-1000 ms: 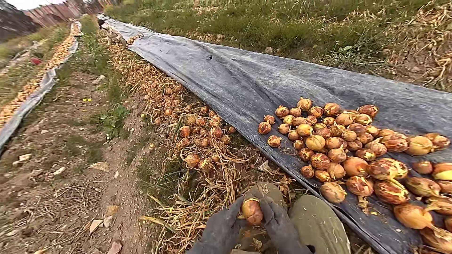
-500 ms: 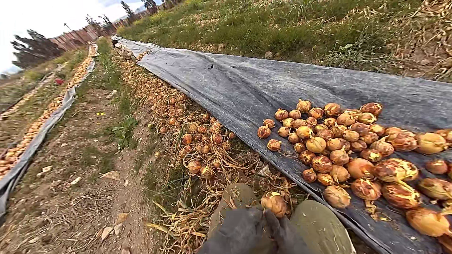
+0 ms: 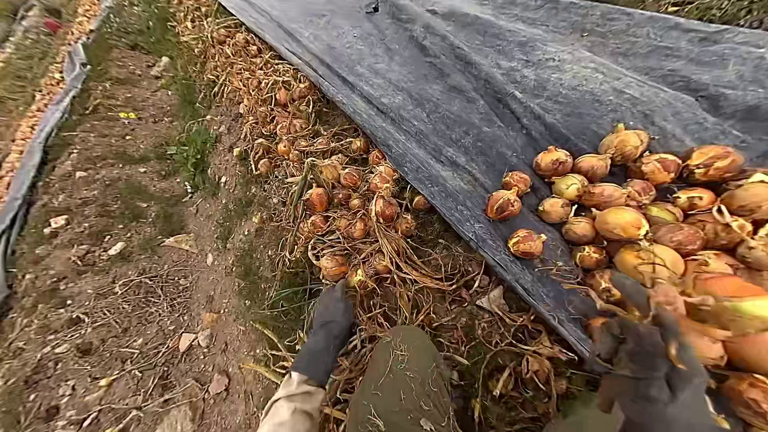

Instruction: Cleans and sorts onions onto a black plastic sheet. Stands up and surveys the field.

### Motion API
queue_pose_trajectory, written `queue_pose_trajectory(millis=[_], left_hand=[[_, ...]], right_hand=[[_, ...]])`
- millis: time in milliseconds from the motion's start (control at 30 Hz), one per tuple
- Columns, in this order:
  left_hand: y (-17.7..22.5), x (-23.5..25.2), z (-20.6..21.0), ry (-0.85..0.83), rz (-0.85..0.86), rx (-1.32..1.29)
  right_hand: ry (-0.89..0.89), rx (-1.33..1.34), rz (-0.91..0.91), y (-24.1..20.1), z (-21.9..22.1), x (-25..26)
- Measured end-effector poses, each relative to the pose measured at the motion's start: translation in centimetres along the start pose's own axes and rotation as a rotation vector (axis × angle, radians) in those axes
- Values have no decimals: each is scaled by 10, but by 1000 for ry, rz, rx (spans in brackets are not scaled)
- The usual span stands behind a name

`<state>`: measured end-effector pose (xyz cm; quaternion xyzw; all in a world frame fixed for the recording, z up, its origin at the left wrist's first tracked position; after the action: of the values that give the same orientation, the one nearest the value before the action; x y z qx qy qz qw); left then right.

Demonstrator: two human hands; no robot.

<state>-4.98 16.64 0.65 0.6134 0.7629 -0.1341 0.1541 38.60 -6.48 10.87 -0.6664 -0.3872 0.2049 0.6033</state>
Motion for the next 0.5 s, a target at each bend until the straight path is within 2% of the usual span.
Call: queue_pose_trajectory(millis=[67, 133, 233, 333, 400, 500], left_hand=[[5, 33, 32, -57, -53, -139], [36, 16, 21, -12, -189, -292], [58, 9, 7, 111, -304, -300], [30, 38, 32, 309, -181, -255], [20, 37, 27, 273, -82, -293], [41, 22, 3, 172, 172, -435]], right_hand=[[-55, -53, 132, 20, 20, 19], [-187, -142, 213, 44, 41, 26], [-446, -293, 266, 68, 80, 26], [-630, -321, 235, 74, 128, 18], [-794, -340, 249, 75, 164, 10], [-937, -351, 373, 74, 208, 7]])
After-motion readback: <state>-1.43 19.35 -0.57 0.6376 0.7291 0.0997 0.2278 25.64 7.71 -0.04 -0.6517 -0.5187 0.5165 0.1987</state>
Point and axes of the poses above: each hand's wrist, its own x-axis towards the middle knuckle, its own z-axis out of the palm, y = z × x, the point moved 8 cm from there along x, towards the middle knuckle, and after that the axes turned 9 degrees about -z, right-handed, at the moved point
